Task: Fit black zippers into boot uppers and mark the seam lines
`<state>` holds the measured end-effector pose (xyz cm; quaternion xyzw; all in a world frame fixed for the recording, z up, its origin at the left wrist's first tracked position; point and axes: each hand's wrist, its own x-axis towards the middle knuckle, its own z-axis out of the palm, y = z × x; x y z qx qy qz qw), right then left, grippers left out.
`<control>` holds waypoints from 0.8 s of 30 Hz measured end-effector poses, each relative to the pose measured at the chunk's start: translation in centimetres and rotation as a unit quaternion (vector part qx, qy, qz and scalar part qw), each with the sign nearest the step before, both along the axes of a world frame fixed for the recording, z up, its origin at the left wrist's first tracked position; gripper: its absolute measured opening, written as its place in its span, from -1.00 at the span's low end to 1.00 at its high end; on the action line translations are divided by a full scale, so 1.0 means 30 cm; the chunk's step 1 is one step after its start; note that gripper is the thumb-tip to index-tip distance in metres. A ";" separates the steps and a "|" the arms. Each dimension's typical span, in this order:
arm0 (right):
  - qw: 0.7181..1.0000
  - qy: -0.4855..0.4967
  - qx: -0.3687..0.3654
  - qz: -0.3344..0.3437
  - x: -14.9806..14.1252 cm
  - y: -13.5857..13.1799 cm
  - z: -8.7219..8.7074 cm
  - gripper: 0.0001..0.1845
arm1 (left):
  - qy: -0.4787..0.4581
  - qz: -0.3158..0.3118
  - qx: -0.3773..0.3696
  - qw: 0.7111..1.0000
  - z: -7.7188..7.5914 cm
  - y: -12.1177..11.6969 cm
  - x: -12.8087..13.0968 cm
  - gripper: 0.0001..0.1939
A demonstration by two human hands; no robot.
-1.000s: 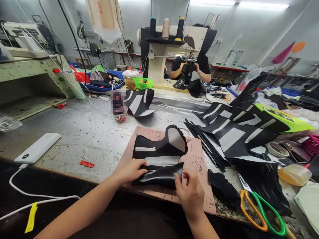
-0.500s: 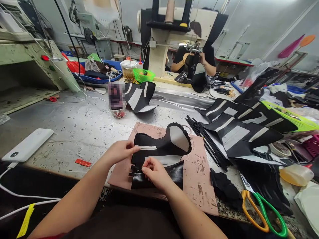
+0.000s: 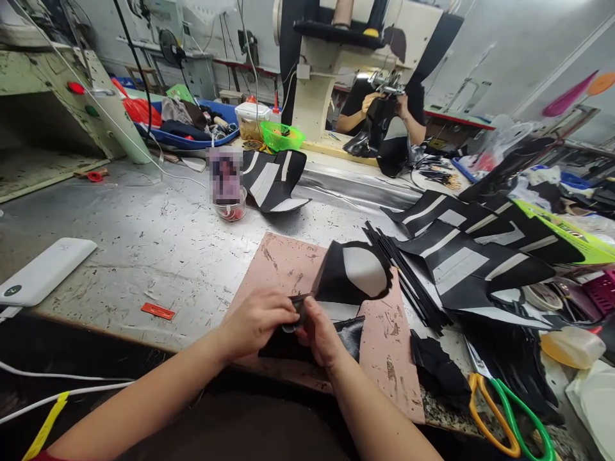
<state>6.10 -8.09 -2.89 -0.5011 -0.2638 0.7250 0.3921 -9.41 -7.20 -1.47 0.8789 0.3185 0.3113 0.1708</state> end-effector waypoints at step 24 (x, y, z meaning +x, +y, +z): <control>0.903 -0.417 0.002 0.100 -0.079 -0.025 0.016 -0.71 | 0.169 0.120 0.142 0.968 -0.186 -0.248 -0.064 -0.71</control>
